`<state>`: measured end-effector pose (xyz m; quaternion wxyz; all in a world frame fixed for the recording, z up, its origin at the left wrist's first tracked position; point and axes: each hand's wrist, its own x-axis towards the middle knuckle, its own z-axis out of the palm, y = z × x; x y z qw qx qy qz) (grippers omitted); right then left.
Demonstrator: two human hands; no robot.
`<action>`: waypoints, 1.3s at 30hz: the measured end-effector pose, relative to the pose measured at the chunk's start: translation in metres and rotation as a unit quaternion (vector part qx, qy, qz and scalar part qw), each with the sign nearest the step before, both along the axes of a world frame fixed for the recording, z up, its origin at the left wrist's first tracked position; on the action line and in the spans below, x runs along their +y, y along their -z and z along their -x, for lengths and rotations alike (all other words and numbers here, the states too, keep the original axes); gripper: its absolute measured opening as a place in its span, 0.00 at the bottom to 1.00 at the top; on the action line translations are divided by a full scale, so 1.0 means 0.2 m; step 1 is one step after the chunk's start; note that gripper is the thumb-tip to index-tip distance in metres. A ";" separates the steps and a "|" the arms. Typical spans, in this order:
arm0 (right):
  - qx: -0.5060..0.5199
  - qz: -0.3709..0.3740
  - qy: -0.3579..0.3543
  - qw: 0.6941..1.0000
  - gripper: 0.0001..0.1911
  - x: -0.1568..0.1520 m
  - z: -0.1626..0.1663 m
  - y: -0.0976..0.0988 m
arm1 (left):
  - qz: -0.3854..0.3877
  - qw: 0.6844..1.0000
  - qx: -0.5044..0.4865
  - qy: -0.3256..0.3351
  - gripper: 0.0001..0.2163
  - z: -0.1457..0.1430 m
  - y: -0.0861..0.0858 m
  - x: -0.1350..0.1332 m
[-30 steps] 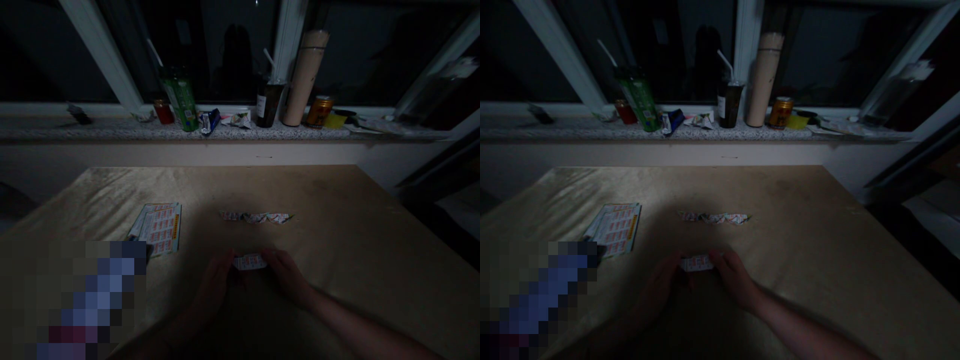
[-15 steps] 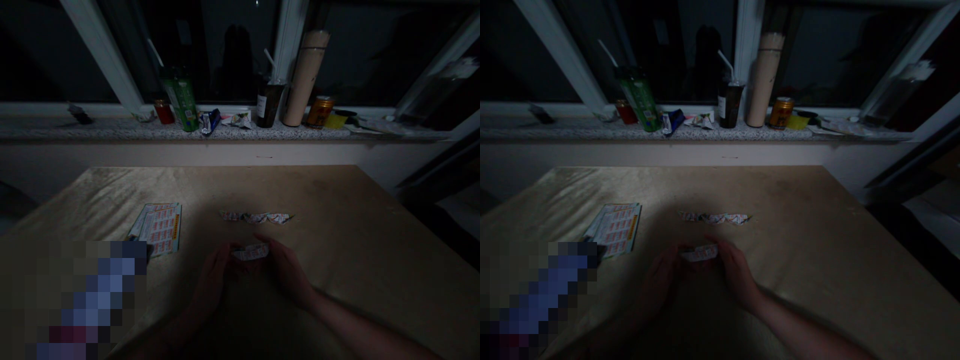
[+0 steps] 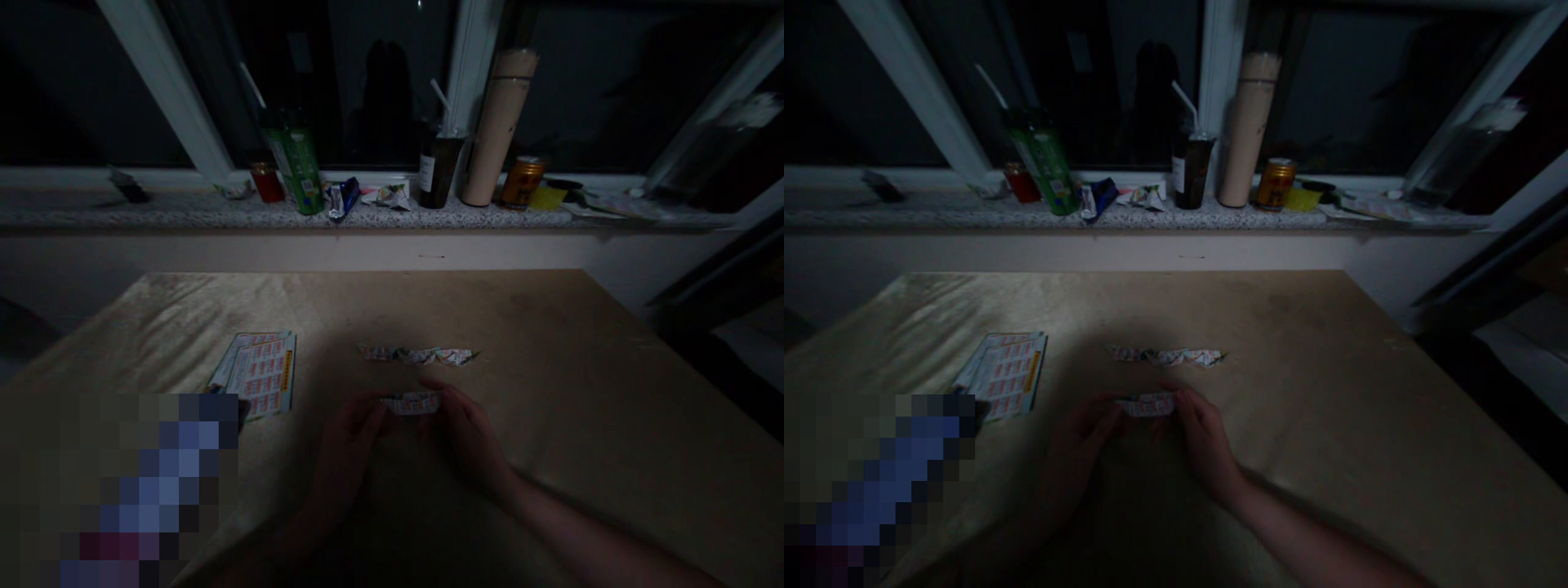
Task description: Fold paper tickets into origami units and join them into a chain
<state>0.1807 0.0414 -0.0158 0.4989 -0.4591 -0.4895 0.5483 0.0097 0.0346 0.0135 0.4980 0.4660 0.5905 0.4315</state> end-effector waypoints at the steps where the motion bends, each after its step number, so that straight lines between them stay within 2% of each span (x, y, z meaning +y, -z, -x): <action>1: -0.007 -0.002 0.001 1.000 0.21 0.00 0.00 0.00 | 0.001 1.000 0.005 -0.007 0.13 0.00 -0.01 0.00; 8: -0.067 -0.021 -0.014 0.997 0.22 -0.02 -0.01 -0.05 | -0.012 0.998 0.035 -0.052 0.12 0.00 -0.02 0.00; 14: -0.090 -0.026 -0.031 0.995 0.21 -0.01 -0.01 -0.06 | -0.035 0.998 0.038 -0.032 0.10 0.02 0.02 0.00; 24: -0.111 0.004 -0.050 0.993 0.19 -0.02 0.00 -0.09 | -0.064 0.996 0.066 0.019 0.11 0.01 -0.01 -0.02; 28: -0.074 0.016 -0.043 0.996 0.19 -0.02 0.00 -0.09 | -0.071 0.995 0.063 0.031 0.12 0.01 -0.01 -0.02; 39: 0.074 0.035 -0.036 0.996 0.12 -0.01 0.01 -0.06 | -0.045 0.998 0.032 0.001 0.11 0.01 0.00 -0.01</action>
